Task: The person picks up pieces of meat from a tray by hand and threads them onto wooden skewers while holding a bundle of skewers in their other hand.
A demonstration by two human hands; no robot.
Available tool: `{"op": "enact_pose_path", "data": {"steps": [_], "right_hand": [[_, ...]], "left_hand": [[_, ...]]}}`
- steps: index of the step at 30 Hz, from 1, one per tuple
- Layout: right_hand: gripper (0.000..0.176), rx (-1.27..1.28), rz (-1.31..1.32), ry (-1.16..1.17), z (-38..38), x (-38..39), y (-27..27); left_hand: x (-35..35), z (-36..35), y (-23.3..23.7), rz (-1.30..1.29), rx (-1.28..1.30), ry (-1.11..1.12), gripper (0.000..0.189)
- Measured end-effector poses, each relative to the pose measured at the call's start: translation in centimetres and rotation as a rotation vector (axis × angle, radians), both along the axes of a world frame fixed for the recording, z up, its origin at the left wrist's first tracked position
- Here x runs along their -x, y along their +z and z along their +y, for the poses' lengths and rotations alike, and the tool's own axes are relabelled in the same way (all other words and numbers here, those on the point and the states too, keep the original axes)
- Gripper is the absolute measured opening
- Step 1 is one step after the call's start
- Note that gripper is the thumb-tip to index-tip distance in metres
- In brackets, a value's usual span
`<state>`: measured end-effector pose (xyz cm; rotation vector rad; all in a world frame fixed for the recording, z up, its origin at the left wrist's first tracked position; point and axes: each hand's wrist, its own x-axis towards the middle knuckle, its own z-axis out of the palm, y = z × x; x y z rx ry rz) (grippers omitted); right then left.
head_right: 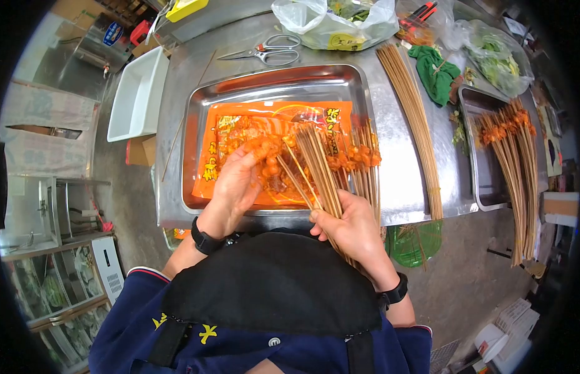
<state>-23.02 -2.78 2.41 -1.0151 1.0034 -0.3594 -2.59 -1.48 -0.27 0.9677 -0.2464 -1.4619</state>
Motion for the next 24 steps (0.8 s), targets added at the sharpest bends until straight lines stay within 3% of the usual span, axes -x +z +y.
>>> {"op": "enact_pose_path", "data": {"steps": [3, 24], "right_hand": [[0.011, 0.019, 0.002, 0.021, -0.04, 0.02, 0.32], [0.011, -0.042, -0.031, 0.016, -0.24, 0.08, 0.1]], "left_hand": [[-0.52, -0.3, 0.1, -0.05, 0.033, 0.102, 0.014], [0.11, 0.3, 0.4, -0.162, 0.093, 0.003, 0.019]]}}
